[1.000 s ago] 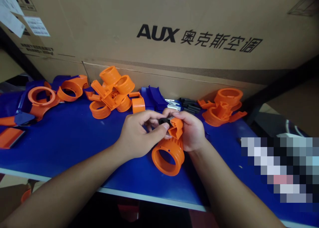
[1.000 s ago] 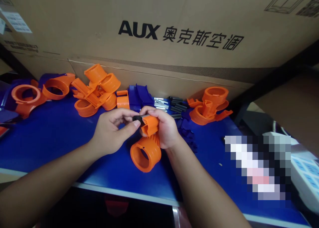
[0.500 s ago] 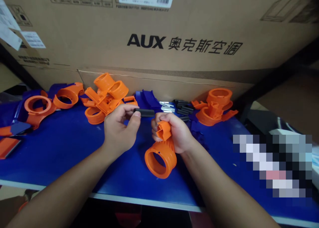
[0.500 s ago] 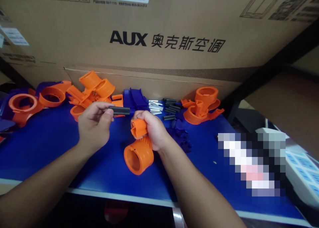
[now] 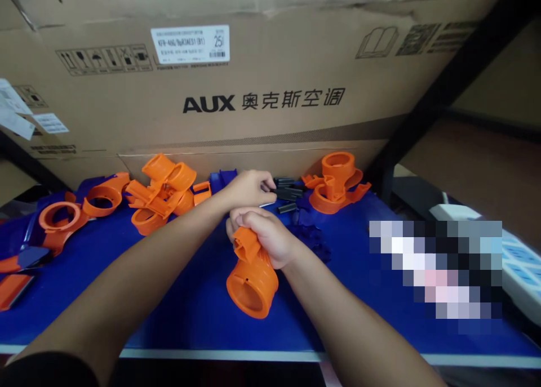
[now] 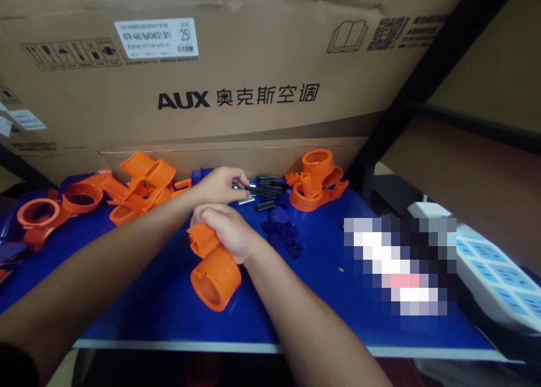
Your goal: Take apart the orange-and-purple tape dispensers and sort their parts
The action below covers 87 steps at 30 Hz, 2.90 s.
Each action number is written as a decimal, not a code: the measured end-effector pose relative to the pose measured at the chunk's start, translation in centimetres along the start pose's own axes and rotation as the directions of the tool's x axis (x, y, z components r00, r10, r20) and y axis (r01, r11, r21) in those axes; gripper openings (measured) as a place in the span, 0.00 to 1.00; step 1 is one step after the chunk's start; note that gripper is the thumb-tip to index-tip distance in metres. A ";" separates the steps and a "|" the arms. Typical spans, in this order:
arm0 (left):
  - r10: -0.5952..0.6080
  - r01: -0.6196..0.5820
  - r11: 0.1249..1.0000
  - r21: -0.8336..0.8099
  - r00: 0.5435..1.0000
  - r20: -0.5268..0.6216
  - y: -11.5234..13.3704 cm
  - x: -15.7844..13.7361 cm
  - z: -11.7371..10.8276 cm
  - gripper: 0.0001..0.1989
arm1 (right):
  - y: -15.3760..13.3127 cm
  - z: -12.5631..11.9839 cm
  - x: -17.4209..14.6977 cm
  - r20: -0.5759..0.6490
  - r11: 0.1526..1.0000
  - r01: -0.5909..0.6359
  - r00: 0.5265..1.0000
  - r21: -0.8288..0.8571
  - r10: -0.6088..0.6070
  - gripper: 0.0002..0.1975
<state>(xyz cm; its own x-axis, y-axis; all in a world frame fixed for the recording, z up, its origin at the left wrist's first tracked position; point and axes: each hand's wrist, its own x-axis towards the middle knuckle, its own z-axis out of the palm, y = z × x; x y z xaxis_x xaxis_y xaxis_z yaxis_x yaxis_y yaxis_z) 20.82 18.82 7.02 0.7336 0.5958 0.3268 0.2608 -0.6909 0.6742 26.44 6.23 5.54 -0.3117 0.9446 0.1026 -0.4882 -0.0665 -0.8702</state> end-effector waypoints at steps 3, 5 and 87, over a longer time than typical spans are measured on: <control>0.043 -0.058 0.994 0.095 0.987 0.153 0.3 3.4 1.9 0.08 | -0.6 -0.7 0.1 -0.033 1.000 0.030 0.999 0.002 -0.030 0.07; 0.062 -0.084 0.991 0.105 0.979 0.193 0.2 4.8 3.0 0.08 | -0.9 -1.3 0.3 -0.070 0.999 0.049 0.996 -0.009 -0.049 0.07; 0.465 -0.268 0.864 0.427 0.750 -0.471 1.3 -13.6 -3.8 0.05 | -0.7 -1.9 0.8 -0.174 0.995 -0.053 0.982 0.079 0.066 0.13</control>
<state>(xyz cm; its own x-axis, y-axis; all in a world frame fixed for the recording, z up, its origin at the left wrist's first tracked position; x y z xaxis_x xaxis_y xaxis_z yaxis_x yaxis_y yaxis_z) 8.77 11.32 5.97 0.3758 0.3184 0.8703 0.2968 -0.9310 0.2124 28.02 7.67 5.33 -0.1962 0.9797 -0.0407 -0.5341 -0.1416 -0.8335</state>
